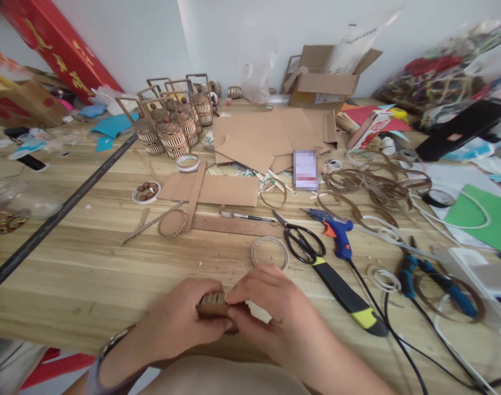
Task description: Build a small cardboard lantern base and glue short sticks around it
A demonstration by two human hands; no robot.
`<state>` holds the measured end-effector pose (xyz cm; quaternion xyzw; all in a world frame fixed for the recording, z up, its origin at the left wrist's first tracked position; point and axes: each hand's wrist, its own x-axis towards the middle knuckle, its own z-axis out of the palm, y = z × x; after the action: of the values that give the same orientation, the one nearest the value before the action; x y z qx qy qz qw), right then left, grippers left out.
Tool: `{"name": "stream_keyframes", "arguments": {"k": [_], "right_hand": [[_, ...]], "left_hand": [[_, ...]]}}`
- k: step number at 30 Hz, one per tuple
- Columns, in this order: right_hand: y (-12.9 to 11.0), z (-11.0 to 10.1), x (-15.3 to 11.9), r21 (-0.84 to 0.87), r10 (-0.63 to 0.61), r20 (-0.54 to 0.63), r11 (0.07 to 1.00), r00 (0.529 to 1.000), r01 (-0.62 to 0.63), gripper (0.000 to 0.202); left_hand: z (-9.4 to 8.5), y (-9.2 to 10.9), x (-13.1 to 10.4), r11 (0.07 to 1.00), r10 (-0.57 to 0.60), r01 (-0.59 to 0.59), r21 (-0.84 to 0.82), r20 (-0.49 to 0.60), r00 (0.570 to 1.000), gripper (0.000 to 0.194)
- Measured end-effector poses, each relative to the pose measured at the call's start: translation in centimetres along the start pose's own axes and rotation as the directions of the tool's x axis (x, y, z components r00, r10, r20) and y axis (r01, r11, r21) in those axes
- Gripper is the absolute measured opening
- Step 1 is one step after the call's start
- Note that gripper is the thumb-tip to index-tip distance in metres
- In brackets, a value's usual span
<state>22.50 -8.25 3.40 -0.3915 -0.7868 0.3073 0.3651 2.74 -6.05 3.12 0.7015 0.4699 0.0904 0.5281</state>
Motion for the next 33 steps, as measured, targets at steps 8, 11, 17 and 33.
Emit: {"name": "stream_keyframes", "arguments": {"k": [8,11,17,33], "right_hand": [[2.8,1.1,-0.4,0.388,0.199,-0.115,0.911,0.973,-0.140,0.002],[3.0,1.6,-0.4,0.392,0.199,-0.140,0.911,0.970,-0.130,0.006],[2.7,1.4,-0.2,0.035,-0.039,-0.207,0.998,0.978,0.047,0.018],[1.0,2.2,-0.2,0.094,0.172,-0.294,0.984,0.940,-0.151,0.013]], "left_hand": [[0.3,-2.3,0.3,0.591,0.251,-0.107,-0.800,0.056,0.966,0.073],[1.3,-2.0,0.5,0.443,0.253,0.006,-0.897,0.131,0.959,0.068],[2.2,-1.4,0.5,0.496,0.209,-0.064,-0.866,0.047,0.977,0.060],[1.9,-0.5,-0.5,0.930,0.121,-0.172,-0.326,-0.172,0.978,0.047]]}}
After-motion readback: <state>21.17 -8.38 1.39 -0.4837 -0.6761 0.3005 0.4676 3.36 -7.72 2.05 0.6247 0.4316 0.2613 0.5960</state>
